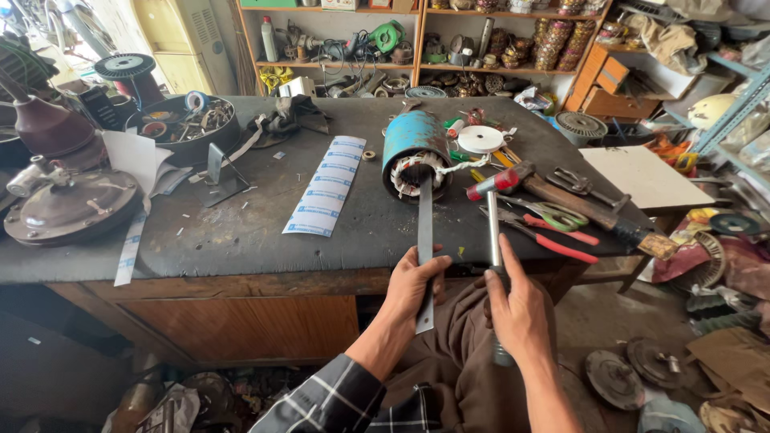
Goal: The person uses a metal bar and a hammer to tap inside a cylindrical electric motor stator, repeatedly adjusting the stator's position on the workbench. The person continues tapping the internal components with the hammer while holding the bar in place.
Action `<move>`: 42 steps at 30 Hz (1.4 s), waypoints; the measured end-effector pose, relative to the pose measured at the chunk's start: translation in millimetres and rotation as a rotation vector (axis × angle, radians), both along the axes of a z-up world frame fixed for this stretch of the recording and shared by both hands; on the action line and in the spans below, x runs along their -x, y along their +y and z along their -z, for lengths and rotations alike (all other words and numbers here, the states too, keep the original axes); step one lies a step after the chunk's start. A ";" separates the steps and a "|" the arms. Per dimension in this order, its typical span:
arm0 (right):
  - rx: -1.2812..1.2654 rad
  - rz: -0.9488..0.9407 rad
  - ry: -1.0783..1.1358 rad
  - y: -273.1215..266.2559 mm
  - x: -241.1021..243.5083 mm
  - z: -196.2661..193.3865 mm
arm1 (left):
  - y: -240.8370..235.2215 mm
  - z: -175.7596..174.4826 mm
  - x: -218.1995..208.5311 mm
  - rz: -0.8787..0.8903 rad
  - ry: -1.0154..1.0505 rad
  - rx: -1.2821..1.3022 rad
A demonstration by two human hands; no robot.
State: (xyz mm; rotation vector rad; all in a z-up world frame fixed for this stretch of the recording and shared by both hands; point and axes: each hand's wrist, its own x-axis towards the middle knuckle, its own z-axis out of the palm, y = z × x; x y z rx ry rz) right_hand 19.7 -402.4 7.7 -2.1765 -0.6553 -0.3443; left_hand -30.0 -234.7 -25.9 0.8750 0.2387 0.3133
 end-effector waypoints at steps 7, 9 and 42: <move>-0.054 -0.031 0.100 0.2 1.0 0.5 | 7.2 -2.6 -27.0 -0.022 0.007 0.028; -0.042 -0.015 0.135 1.0 1.5 0.5 | 13.2 1.3 -39.1 -0.033 0.008 0.045; 0.096 -0.107 0.232 24.2 -3.7 -43.9 | 35.3 9.8 -73.7 -0.015 -0.126 0.353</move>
